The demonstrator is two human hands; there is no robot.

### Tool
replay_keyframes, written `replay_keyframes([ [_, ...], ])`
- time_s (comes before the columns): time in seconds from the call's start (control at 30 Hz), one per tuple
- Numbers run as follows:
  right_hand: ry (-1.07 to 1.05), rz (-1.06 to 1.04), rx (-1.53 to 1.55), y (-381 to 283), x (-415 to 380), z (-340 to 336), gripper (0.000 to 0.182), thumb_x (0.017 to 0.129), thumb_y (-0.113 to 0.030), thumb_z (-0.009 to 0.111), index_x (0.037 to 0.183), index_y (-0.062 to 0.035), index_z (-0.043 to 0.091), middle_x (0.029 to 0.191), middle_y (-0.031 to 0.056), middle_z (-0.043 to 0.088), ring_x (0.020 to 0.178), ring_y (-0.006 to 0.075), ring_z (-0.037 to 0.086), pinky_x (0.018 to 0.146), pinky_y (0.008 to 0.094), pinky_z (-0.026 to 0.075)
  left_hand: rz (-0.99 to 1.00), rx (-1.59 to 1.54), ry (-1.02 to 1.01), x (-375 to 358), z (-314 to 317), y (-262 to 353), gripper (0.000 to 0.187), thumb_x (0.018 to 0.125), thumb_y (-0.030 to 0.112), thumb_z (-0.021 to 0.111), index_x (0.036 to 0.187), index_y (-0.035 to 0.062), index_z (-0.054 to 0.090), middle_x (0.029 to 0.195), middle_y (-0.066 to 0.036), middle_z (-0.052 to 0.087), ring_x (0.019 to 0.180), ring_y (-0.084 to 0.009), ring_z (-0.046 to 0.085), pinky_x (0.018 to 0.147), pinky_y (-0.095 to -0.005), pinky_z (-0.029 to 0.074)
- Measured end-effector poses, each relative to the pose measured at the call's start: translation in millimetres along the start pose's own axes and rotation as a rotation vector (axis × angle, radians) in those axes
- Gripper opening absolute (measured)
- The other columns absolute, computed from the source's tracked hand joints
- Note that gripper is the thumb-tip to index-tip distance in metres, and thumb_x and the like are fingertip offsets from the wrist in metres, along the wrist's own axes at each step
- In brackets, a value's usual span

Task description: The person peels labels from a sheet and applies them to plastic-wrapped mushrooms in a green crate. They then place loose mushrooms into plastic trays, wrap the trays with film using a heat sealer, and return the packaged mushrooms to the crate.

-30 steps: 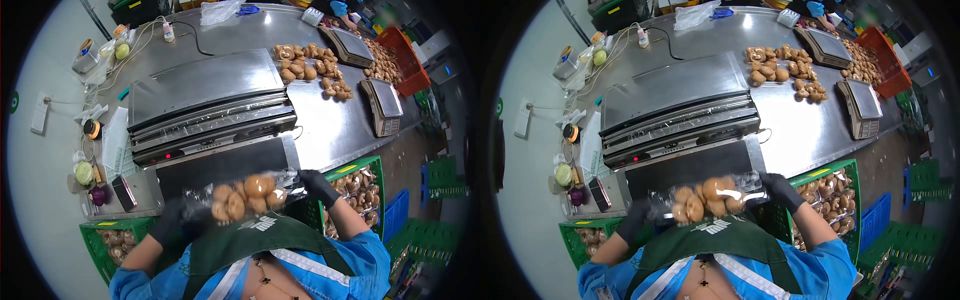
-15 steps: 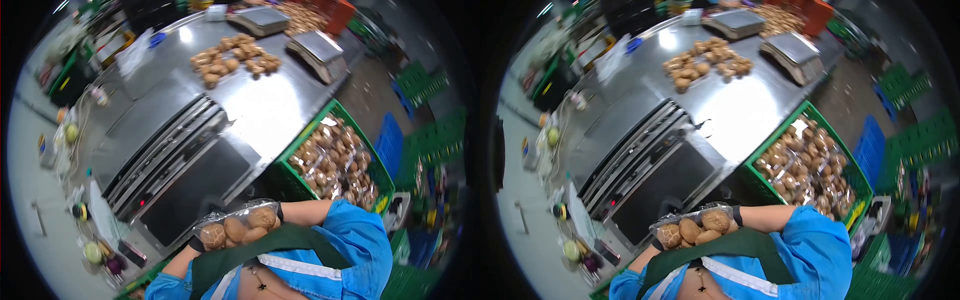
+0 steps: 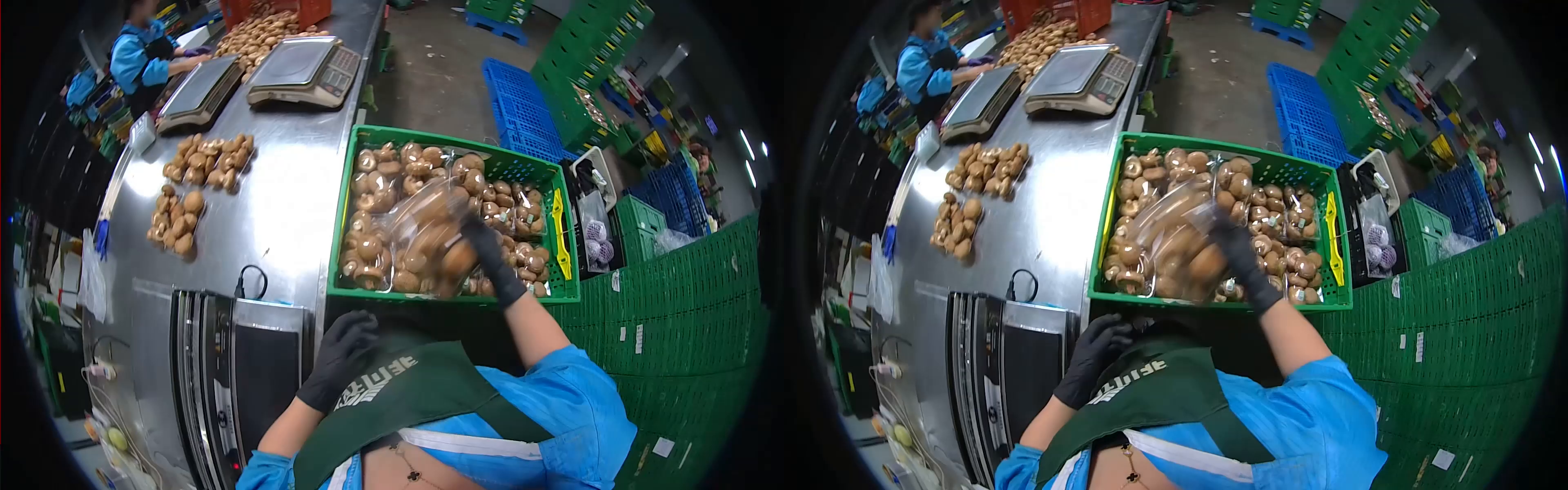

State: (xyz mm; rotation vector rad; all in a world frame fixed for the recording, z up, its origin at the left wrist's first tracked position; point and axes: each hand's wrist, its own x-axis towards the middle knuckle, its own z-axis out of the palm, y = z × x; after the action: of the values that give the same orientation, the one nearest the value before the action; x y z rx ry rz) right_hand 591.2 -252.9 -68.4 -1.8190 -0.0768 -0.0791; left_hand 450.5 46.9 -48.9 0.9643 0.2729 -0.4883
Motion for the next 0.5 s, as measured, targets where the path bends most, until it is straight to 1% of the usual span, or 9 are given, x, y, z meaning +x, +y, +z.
replay_keyframes([
  [0.07,0.464,0.089,0.126,92,49,-110,0.032,0.088,-0.028,0.049,0.107,-0.0039,0.056,0.099,0.0056,0.059,0.084,0.0135,0.055,0.075,0.0274,0.045,0.053,0.018,-0.068,9,-15,-2,0.029,0.087,0.014,0.049,0.112,-0.0015,0.046,0.101,-0.014,0.057,0.085,-0.0195,0.057,0.078,-0.0282,0.046],
  [0.13,0.683,0.071,-0.166,117,78,-156,0.043,0.087,-0.036,0.049,0.111,-0.0017,0.054,0.104,0.0118,0.058,0.089,0.0169,0.054,0.078,0.0298,0.043,-0.007,0.002,0.09,17,-24,-5,0.027,0.087,0.014,0.05,0.109,-0.0024,0.048,0.097,-0.015,0.058,0.084,-0.0199,0.058,0.077,-0.0284,0.047],
  [0.17,0.679,0.066,-0.166,138,99,-173,0.043,0.087,-0.036,0.049,0.111,-0.0017,0.054,0.104,0.0118,0.058,0.089,0.0169,0.054,0.078,0.0298,0.043,-0.002,-0.002,0.09,21,-29,-6,0.027,0.087,0.014,0.05,0.109,-0.0024,0.048,0.097,-0.015,0.058,0.084,-0.0199,0.058,0.077,-0.0284,0.047],
  [0.23,0.486,0.585,-0.535,184,138,-186,0.052,0.087,-0.044,0.043,0.116,-0.001,0.05,0.109,0.0164,0.057,0.099,0.0262,0.053,0.084,0.0355,0.04,-0.043,0.023,0.073,26,-36,-6,0.026,0.087,0.013,0.05,0.108,-0.0022,0.049,0.098,-0.015,0.058,0.084,-0.0195,0.058,0.077,-0.0287,0.047],
  [0.27,0.399,0.104,-0.692,211,136,-173,0.059,0.086,-0.051,0.038,0.115,-0.0015,0.05,0.11,0.0216,0.055,0.106,0.0361,0.049,0.089,0.0405,0.037,-0.052,0.025,0.078,26,-31,2,0.025,0.087,0.012,0.05,0.108,-0.0019,0.05,0.098,-0.014,0.058,0.083,-0.0183,0.058,0.078,-0.028,0.047],
  [0.3,0.598,0.246,-0.736,187,138,-146,0.061,0.083,-0.057,0.034,0.109,-0.0067,0.055,0.107,0.0235,0.055,0.1,0.0425,0.051,0.086,0.0447,0.039,-0.064,0.031,0.089,26,-29,6,0.025,0.087,0.012,0.05,0.108,-0.0019,0.05,0.098,-0.014,0.058,0.083,-0.0183,0.058,0.078,-0.028,0.047],
  [0.37,0.585,0.422,-0.859,163,135,-136,0.057,0.083,-0.053,0.037,0.11,-0.0061,0.054,0.1,0.0233,0.057,0.095,0.0419,0.052,0.088,0.0455,0.038,-0.024,-0.01,0.14,27,-26,13,0.022,0.086,0.009,0.05,0.106,-0.0015,0.051,0.097,-0.012,0.058,0.085,-0.0169,0.057,0.079,-0.0273,0.046],
  [0.43,0.394,0.561,-1.166,121,133,-139,0.051,0.082,-0.045,0.047,0.112,-0.0046,0.053,0.1,0.0229,0.056,0.096,0.0395,0.052,0.089,0.0455,0.037,0.028,0.073,0.189,32,-26,18,0.02,0.086,0.008,0.05,0.104,-0.0016,0.052,0.096,-0.011,0.058,0.086,-0.016,0.056,0.079,-0.0269,0.045],
  [0.5,0.64,-0.118,-1.235,116,146,-137,0.041,0.081,-0.03,0.056,0.111,-0.0036,0.053,0.105,0.02,0.055,0.097,0.0365,0.052,0.088,0.0439,0.039,0.104,0.139,0.292,27,-38,22,0.019,0.086,0.007,0.049,0.102,-0.0017,0.053,0.096,-0.01,0.057,0.087,-0.015,0.055,0.08,-0.0265,0.044],
])
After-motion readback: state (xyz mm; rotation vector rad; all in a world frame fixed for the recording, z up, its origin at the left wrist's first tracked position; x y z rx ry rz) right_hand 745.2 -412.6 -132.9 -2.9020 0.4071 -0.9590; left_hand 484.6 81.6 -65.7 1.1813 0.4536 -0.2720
